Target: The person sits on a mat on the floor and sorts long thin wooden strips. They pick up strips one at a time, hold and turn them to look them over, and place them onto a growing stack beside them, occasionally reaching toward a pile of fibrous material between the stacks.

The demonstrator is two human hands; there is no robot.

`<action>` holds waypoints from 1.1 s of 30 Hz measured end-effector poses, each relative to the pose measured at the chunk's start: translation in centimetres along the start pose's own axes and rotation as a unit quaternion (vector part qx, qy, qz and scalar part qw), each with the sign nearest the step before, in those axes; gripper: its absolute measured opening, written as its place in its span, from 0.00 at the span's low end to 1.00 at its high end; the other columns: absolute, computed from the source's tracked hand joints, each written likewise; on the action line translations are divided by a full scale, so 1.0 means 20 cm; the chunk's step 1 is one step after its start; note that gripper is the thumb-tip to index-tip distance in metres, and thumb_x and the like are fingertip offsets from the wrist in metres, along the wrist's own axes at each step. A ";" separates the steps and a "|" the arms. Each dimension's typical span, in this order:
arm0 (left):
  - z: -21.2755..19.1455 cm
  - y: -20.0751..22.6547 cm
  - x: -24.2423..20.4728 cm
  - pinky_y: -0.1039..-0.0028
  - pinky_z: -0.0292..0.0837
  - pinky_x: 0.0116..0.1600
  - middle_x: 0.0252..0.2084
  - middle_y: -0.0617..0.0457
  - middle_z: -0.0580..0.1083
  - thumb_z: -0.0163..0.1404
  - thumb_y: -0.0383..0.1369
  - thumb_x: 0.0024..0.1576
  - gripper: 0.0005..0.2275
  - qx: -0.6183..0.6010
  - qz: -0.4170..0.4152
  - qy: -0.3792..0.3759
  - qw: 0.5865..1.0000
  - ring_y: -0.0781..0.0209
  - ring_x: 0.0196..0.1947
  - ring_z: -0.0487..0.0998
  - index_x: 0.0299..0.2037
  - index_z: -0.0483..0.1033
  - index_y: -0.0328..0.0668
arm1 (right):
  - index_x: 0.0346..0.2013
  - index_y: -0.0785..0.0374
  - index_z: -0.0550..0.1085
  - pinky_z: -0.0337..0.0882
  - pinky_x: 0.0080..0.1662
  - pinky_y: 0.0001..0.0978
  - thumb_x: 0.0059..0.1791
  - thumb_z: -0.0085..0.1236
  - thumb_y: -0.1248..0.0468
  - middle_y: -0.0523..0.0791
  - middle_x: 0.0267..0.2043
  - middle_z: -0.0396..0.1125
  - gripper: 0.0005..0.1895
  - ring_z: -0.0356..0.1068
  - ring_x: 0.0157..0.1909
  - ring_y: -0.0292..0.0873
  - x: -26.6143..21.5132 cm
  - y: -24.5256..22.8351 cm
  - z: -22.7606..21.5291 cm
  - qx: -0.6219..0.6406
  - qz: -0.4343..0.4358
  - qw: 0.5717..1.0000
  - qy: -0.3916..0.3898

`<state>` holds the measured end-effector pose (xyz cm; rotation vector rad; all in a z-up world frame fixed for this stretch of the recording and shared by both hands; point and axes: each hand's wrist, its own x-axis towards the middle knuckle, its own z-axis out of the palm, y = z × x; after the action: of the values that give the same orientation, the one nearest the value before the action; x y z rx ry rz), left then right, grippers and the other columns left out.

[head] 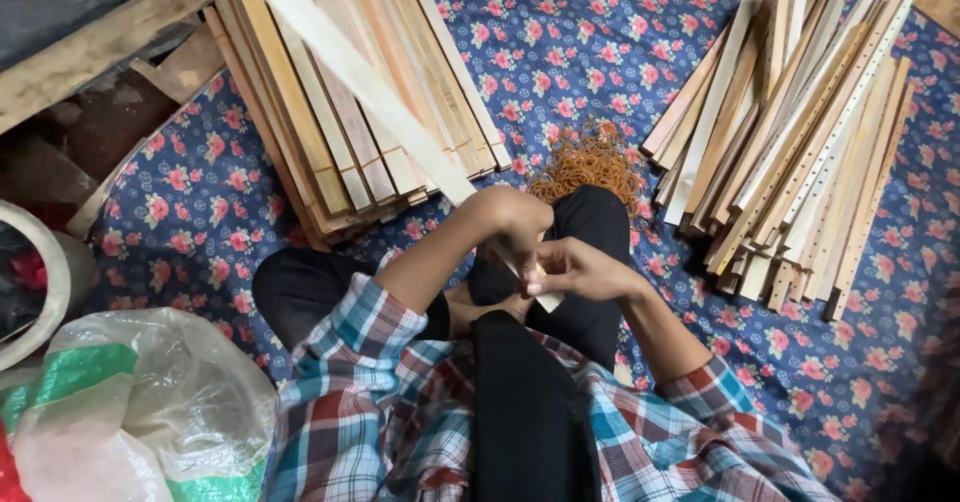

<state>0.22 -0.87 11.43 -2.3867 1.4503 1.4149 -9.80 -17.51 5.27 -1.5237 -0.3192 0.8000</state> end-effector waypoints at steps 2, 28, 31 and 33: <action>0.05 0.02 0.05 0.57 0.74 0.53 0.45 0.51 0.80 0.62 0.52 0.40 0.30 0.036 -0.014 0.005 0.999 0.48 0.49 0.81 0.50 0.75 0.46 | 0.35 0.65 0.78 0.73 0.33 0.25 0.46 0.68 0.68 0.41 0.27 0.75 0.06 0.72 0.28 0.33 0.02 0.14 0.02 0.040 -0.009 0.999 0.014; -0.12 -0.09 0.08 0.82 0.65 0.13 0.13 0.58 0.64 0.55 0.49 0.58 0.20 -0.623 0.158 0.551 0.533 0.72 0.07 0.65 0.25 0.71 0.39 | 0.61 0.79 0.64 0.78 0.49 0.48 0.49 0.60 0.62 0.64 0.46 0.73 0.31 0.78 0.47 0.57 0.21 0.47 0.30 0.427 -0.168 0.885 0.080; -0.05 -0.09 0.09 0.75 0.71 0.17 0.18 0.52 0.68 0.47 0.55 0.61 0.26 -0.575 0.097 0.607 0.541 0.68 0.12 0.70 0.45 0.66 0.33 | 0.71 0.71 0.55 0.68 0.61 0.48 0.48 0.63 0.56 0.64 0.65 0.61 0.43 0.65 0.66 0.58 0.20 0.30 0.26 0.424 -0.218 0.878 0.044; 0.02 -0.08 -0.01 0.53 0.72 0.36 0.28 0.39 0.75 0.42 0.59 0.61 0.25 -0.429 0.001 0.625 0.652 0.43 0.29 0.80 0.48 0.66 0.43 | 0.74 0.61 0.55 0.65 0.64 0.40 0.48 0.57 0.47 0.54 0.70 0.59 0.44 0.61 0.70 0.47 0.21 0.29 0.11 0.289 -0.187 0.925 0.157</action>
<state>1.00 0.29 10.70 -4.4168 0.6317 0.0960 -9.66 -14.02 -1.38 -0.9644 -0.1100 0.2928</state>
